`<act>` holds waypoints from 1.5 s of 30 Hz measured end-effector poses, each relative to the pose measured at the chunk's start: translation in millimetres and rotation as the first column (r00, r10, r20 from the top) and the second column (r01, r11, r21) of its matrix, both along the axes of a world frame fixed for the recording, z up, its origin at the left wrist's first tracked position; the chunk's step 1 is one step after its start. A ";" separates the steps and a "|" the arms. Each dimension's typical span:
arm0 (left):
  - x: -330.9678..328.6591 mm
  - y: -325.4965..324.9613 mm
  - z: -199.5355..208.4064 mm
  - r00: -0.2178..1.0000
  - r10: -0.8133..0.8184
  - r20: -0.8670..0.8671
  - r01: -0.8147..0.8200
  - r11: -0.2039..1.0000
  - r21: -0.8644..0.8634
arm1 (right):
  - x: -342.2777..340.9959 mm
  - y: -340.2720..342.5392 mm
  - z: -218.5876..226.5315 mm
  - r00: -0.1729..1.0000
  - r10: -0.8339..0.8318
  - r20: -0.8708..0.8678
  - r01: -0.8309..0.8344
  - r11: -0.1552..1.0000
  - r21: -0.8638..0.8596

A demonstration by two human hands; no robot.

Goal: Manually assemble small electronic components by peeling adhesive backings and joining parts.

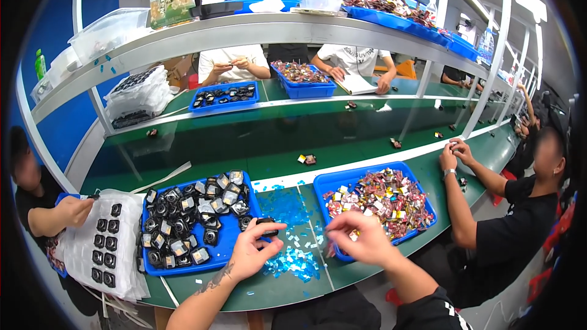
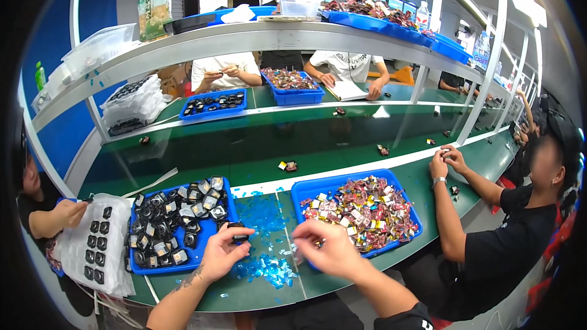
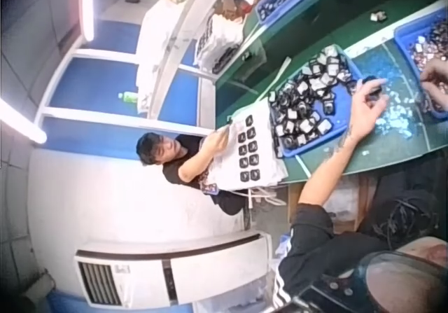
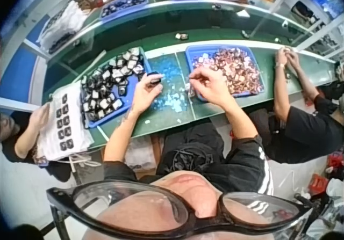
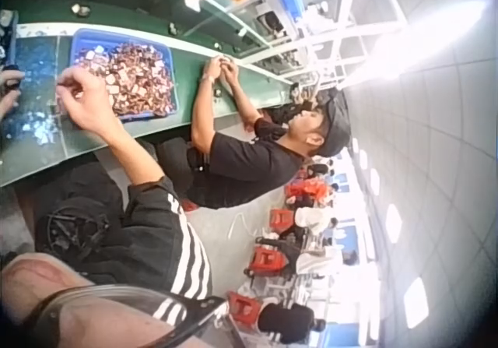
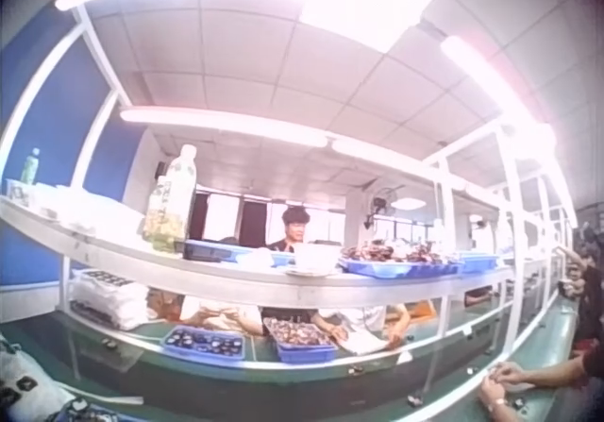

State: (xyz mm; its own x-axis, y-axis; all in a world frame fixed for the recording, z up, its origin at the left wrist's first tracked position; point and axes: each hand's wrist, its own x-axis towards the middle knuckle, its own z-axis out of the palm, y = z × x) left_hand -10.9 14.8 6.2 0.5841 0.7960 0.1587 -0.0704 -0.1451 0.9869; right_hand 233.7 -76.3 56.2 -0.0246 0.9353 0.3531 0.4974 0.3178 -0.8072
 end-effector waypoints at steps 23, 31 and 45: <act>5.8 -0.8 -5.2 0.993 -0.029 -0.115 0.052 0.978 0.200 | -72.1 22.4 -28.7 0.985 -0.122 0.125 0.060 0.908 0.414; 5.4 -9.0 -10.9 1.000 -0.011 -0.009 0.011 0.997 0.082 | -74.4 16.4 -46.9 0.991 -0.129 0.032 0.112 0.940 0.321; 7.5 -18.4 -4.9 0.998 0.062 0.010 -0.063 0.984 0.169 | -73.7 13.1 -42.3 0.935 -0.093 -0.342 0.127 0.989 0.080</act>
